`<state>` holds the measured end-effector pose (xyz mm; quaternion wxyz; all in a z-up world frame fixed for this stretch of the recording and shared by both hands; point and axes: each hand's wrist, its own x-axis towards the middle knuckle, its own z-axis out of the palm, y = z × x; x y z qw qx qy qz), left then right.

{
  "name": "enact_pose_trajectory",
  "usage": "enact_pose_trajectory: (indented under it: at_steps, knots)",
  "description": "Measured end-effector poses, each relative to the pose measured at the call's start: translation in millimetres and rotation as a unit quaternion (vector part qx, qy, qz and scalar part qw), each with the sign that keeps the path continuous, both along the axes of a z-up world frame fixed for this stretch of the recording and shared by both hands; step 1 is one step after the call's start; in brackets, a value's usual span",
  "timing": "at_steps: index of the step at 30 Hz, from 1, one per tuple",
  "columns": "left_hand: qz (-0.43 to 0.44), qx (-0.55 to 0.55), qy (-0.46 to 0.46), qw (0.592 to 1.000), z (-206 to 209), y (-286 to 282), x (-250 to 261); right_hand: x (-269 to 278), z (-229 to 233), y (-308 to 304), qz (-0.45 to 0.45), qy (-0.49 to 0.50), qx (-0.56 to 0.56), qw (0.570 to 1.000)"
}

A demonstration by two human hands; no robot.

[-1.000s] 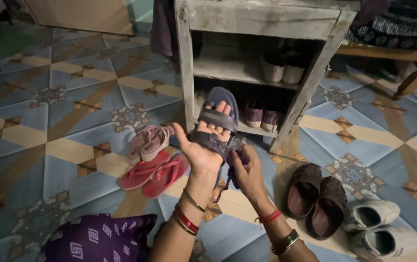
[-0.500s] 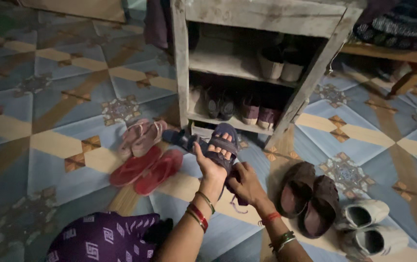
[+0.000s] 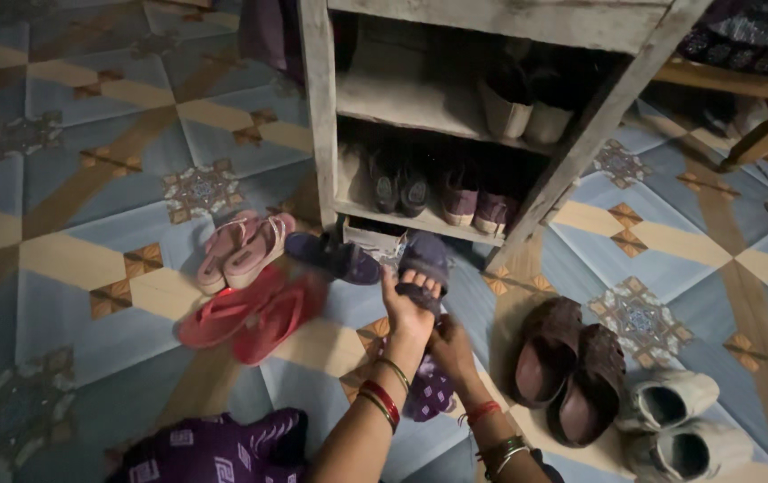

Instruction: The person is cleaning a pair of purple sandals using a purple cloth. They wipe the sandals thoroughly, focusing on the straps and soles, and then place them back on the floor.

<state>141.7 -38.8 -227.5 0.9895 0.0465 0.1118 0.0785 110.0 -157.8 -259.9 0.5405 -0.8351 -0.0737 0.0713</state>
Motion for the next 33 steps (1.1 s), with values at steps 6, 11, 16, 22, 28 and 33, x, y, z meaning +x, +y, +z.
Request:
enact_pose_trajectory:
  at_steps: [6,11,16,22,28,33]
  knots:
    - [-0.041,0.274,-0.025,0.96,86,4,6,59,69,1,-0.055,-0.065,0.136,0.987]
    - [0.209,0.647,0.047,0.731,161,23,-8,93,152,19,-0.062,-0.105,0.134,0.983]
    - [0.34,0.733,0.076,0.585,186,44,21,157,191,42,-0.056,-0.142,0.134,0.979]
    - [0.29,0.76,0.055,0.579,179,55,116,243,207,45,-0.02,-0.051,0.225,0.973]
    - [0.251,0.755,0.117,0.595,174,49,209,303,223,44,-0.068,0.021,0.21,0.975]
    - [0.29,0.746,0.097,0.592,155,53,259,300,227,56,-0.075,-0.141,0.136,0.978]
